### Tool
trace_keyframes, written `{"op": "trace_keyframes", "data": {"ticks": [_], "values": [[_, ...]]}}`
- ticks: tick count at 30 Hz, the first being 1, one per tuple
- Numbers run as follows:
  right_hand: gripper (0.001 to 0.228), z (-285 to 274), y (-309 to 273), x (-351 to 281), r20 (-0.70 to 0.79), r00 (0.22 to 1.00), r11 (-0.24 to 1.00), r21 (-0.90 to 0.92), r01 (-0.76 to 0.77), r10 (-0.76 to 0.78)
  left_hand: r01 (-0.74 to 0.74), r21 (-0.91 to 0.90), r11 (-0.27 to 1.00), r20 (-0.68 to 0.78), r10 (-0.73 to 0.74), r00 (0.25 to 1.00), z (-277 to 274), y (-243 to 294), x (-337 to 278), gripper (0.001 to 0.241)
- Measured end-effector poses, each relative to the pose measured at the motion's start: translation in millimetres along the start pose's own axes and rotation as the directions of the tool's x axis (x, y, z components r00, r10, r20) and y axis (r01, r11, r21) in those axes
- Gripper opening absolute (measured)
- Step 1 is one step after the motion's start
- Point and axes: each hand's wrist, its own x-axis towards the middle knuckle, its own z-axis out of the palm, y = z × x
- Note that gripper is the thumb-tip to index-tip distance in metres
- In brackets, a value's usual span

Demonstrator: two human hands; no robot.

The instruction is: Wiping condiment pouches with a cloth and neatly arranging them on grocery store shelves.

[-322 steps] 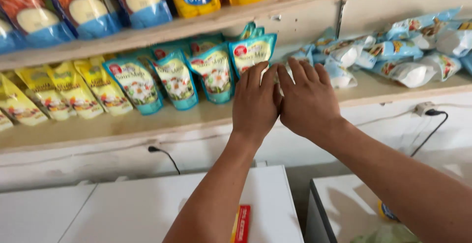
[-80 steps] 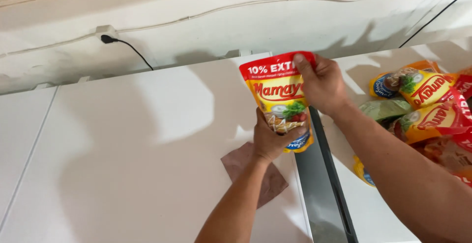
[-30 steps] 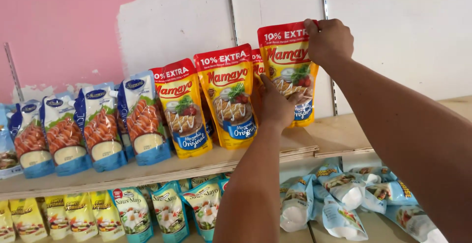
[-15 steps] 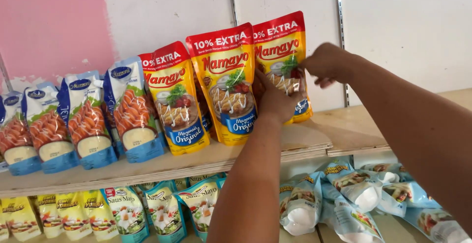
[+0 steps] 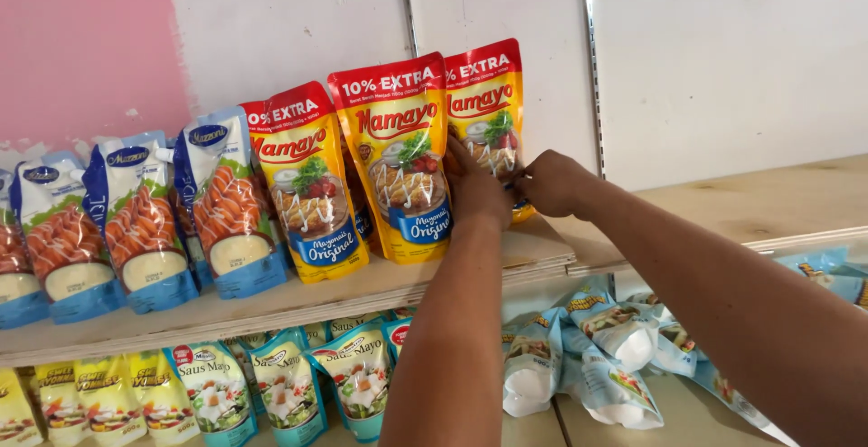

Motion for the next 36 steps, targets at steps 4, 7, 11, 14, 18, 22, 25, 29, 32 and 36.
{"op": "trace_keyframes", "data": {"ticks": [4, 7, 11, 14, 18, 22, 25, 29, 32, 36], "values": [[0.034, 14, 13, -4, 0.04, 0.999, 0.997, -0.074, -0.029, 0.032, -0.018, 0.058, 0.998, -0.013, 0.019, 1.0, 14, -15, 9, 0.15], [0.037, 30, 33, 6, 0.052, 0.996, 0.989, -0.122, 0.082, -0.076, -0.035, 0.084, 0.996, -0.02, 0.037, 0.999, 8, -6, 6, 0.151], [0.041, 26, 29, -15, 0.034, 0.984, 0.979, -0.103, 0.178, -0.176, -0.012, 0.057, 0.998, 0.021, 0.01, 1.0, 12, -8, 5, 0.153], [0.045, 11, 19, -38, 0.046, 0.988, 0.985, -0.081, 0.153, -0.15, -0.047, 0.12, 0.992, 0.113, 0.033, 0.993, 13, -8, 5, 0.123], [0.045, 0, 22, -78, 0.031, 0.976, 0.977, 0.005, 0.215, -0.215, -0.184, 0.172, 0.968, 0.32, 0.121, 0.94, -6, 8, -24, 0.055], [0.039, 2, 6, -167, -0.117, 0.973, 0.97, -0.166, 0.179, -0.2, -0.34, 0.174, 0.924, 0.082, 0.33, 0.94, -26, 20, -92, 0.059], [0.044, 21, 15, -219, -0.357, 0.812, 0.873, -0.345, 0.344, -0.461, -0.472, 0.187, 0.862, -0.051, 0.488, 0.871, -38, 30, -153, 0.041], [0.066, 46, 38, -294, -0.364, 0.735, 0.765, -0.56, 0.318, -0.572, -0.572, -0.012, 0.82, -0.099, 0.568, 0.817, -34, 27, -256, 0.027], [0.06, 73, 72, -348, -0.241, 0.876, 0.839, -0.472, 0.271, -0.418, -0.516, -0.157, 0.842, -0.046, 0.516, 0.856, -12, 14, -331, 0.025], [0.047, 118, 138, -424, -0.069, 0.986, 0.89, -0.442, 0.108, -0.154, -0.132, -0.296, 0.946, 0.345, 0.234, 0.909, 30, 2, -439, 0.017]]}}
